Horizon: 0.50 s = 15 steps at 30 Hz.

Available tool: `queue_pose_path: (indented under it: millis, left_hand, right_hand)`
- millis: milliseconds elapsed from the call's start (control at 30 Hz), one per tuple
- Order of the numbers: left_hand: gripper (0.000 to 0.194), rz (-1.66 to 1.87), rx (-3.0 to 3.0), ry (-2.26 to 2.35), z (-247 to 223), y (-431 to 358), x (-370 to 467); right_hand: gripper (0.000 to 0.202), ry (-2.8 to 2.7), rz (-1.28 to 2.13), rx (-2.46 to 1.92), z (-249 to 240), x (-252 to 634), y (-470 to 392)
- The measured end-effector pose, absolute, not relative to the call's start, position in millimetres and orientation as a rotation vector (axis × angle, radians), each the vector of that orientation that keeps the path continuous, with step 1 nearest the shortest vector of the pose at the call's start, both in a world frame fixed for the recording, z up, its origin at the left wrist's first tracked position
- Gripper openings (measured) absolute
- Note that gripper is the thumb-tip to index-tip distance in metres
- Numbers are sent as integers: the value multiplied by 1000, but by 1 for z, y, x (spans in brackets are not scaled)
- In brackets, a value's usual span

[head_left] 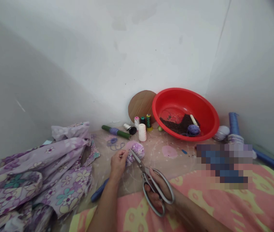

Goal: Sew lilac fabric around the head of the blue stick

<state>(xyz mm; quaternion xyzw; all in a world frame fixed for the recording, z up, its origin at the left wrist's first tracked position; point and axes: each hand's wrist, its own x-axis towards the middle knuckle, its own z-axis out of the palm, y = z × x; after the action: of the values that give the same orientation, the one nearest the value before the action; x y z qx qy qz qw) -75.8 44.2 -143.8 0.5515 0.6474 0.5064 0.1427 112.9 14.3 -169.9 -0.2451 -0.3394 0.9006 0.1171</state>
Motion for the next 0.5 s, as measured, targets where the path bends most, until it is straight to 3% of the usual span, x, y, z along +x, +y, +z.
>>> queue_pose_path:
  millis: [100, 300, 500]
  left_hand:
    - [29, 1492, 1566, 1845, -144, 44, -76]
    - [26, 1715, 1259, 1671, -144, 45, -78]
    - [29, 1822, 1159, 1566, -146, 46, -80]
  right_hand:
    - [61, -784, 2582, -840, -164, 114, 11]
    - [49, -903, 2432, -852, -138, 120, 2]
    - [35, -1106, 1878, -976, -105, 139, 20]
